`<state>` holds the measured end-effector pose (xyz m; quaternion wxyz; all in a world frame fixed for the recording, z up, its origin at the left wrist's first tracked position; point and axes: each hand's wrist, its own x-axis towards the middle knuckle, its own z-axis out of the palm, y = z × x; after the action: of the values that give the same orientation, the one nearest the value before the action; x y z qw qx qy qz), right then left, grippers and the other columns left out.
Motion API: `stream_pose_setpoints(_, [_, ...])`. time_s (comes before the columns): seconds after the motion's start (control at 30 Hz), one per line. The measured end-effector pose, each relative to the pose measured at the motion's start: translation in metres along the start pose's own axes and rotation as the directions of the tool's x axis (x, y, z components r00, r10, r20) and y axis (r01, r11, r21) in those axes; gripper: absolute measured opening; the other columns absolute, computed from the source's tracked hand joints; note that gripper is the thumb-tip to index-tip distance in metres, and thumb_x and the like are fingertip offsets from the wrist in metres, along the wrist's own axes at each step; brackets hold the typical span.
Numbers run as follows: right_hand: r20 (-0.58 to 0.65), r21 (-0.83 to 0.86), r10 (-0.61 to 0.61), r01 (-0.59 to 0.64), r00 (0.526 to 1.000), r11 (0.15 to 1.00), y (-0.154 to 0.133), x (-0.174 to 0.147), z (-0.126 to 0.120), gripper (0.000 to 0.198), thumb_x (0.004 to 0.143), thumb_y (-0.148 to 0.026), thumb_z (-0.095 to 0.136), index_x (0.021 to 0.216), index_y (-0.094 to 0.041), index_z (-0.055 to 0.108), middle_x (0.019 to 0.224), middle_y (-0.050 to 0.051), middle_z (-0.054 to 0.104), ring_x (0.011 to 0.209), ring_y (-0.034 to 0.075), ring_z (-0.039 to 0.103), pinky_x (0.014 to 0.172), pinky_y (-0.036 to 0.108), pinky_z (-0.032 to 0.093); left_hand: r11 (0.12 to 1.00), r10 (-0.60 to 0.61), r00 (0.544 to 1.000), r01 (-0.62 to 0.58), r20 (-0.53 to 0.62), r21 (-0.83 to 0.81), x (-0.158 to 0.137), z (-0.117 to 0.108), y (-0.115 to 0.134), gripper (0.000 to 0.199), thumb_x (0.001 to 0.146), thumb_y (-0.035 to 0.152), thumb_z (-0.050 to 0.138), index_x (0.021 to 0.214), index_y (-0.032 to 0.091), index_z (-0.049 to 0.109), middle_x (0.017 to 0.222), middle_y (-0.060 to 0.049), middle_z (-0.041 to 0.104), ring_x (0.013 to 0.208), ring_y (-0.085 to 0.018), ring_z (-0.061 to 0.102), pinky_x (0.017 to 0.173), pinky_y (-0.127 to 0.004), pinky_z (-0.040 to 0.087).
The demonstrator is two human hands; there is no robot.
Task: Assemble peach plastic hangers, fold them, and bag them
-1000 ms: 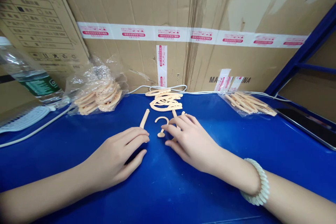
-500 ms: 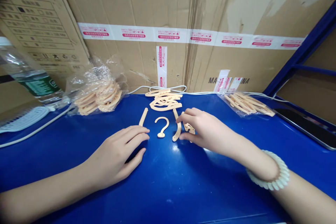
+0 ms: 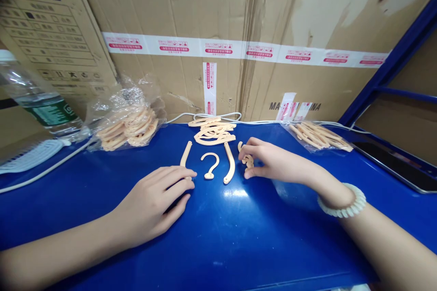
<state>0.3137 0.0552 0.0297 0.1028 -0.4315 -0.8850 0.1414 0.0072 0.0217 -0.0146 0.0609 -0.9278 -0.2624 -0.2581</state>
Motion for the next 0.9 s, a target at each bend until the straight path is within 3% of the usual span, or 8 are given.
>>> stream_pose_setpoints(0.17, [-0.252, -0.034, -0.019, 0.01, 0.967, 0.999, 0.015, 0.012, 0.0, 0.026, 0.09, -0.036, 0.057, 0.11, -0.019, 0.061, 0.109, 0.01, 0.06, 0.096, 0.023, 0.06, 0.082, 0.039, 0.052, 0.999, 0.035, 0.999, -0.035, -0.026, -0.009, -0.001, 0.0, 0.0, 0.016, 0.091, 0.013, 0.048, 0.092, 0.015, 0.064, 0.107, -0.01, 0.069, 0.096, -0.025, 0.064, 0.083, -0.041, 0.051])
stream_pose_setpoints(0.27, [-0.324, -0.068, -0.005, -0.018, 0.946, 0.998, 0.02, 0.027, 0.001, 0.027, 0.088, -0.03, 0.059, 0.112, -0.017, 0.06, 0.108, 0.011, 0.063, 0.097, 0.024, 0.062, 0.082, 0.042, 0.053, 0.999, 0.052, 0.998, -0.052, -0.03, -0.01, -0.001, -0.001, 0.001, 0.016, 0.091, 0.012, 0.048, 0.091, 0.015, 0.063, 0.107, -0.009, 0.069, 0.096, -0.024, 0.064, 0.084, -0.041, 0.05])
stream_pose_setpoints(0.37, [-0.294, -0.135, -0.085, 0.046, 0.952, 0.99, 0.021, 0.047, -0.002, 0.033, 0.086, -0.022, 0.06, 0.119, -0.015, 0.058, 0.115, 0.013, 0.063, 0.107, 0.026, 0.061, 0.091, 0.046, 0.05, 0.998, 0.056, 0.998, -0.056, -0.031, -0.008, 0.0, -0.002, 0.001, 0.015, 0.09, 0.012, 0.048, 0.09, 0.015, 0.063, 0.107, -0.009, 0.069, 0.096, -0.024, 0.064, 0.084, -0.04, 0.05])
stream_pose_setpoints(0.53, [-0.121, -0.253, -0.164, 0.13, 0.979, 0.959, 0.027, 0.087, -0.008, 0.059, 0.081, -0.012, 0.064, 0.137, -0.015, 0.047, 0.133, 0.016, 0.054, 0.127, 0.028, 0.049, 0.104, 0.048, 0.042, 0.997, 0.072, 0.996, -0.073, -0.046, -0.019, 0.0, -0.003, 0.001, 0.014, 0.088, 0.01, 0.049, 0.087, 0.016, 0.062, 0.105, -0.009, 0.069, 0.093, -0.023, 0.063, 0.083, -0.039, 0.049])
stream_pose_setpoints(0.73, [-0.037, -0.261, -0.163, 0.148, 0.986, 0.954, 0.041, 0.114, -0.009, 0.061, 0.073, -0.011, 0.072, 0.132, -0.011, 0.054, 0.131, 0.018, 0.058, 0.123, 0.029, 0.053, 0.103, 0.043, 0.042, 0.996, 0.085, 0.994, -0.086, -0.062, -0.011, 0.0, -0.004, 0.002, 0.014, 0.089, 0.011, 0.048, 0.087, 0.016, 0.061, 0.101, -0.009, 0.068, 0.089, -0.022, 0.061, 0.082, -0.038, 0.048])
stream_pose_setpoints(0.9, [-0.066, -0.274, -0.161, 0.137, 0.985, 0.952, 0.041, 0.115, -0.008, 0.059, 0.072, -0.014, 0.073, 0.128, -0.013, 0.058, 0.126, 0.016, 0.061, 0.118, 0.028, 0.055, 0.101, 0.042, 0.041, 0.984, 0.177, 0.983, -0.177, -0.043, 0.001, -0.001, -0.003, 0.003, 0.015, 0.087, 0.011, 0.046, 0.079, 0.017, 0.058, 0.079, -0.005, 0.062, 0.07, -0.018, 0.056, 0.067, -0.032, 0.043])
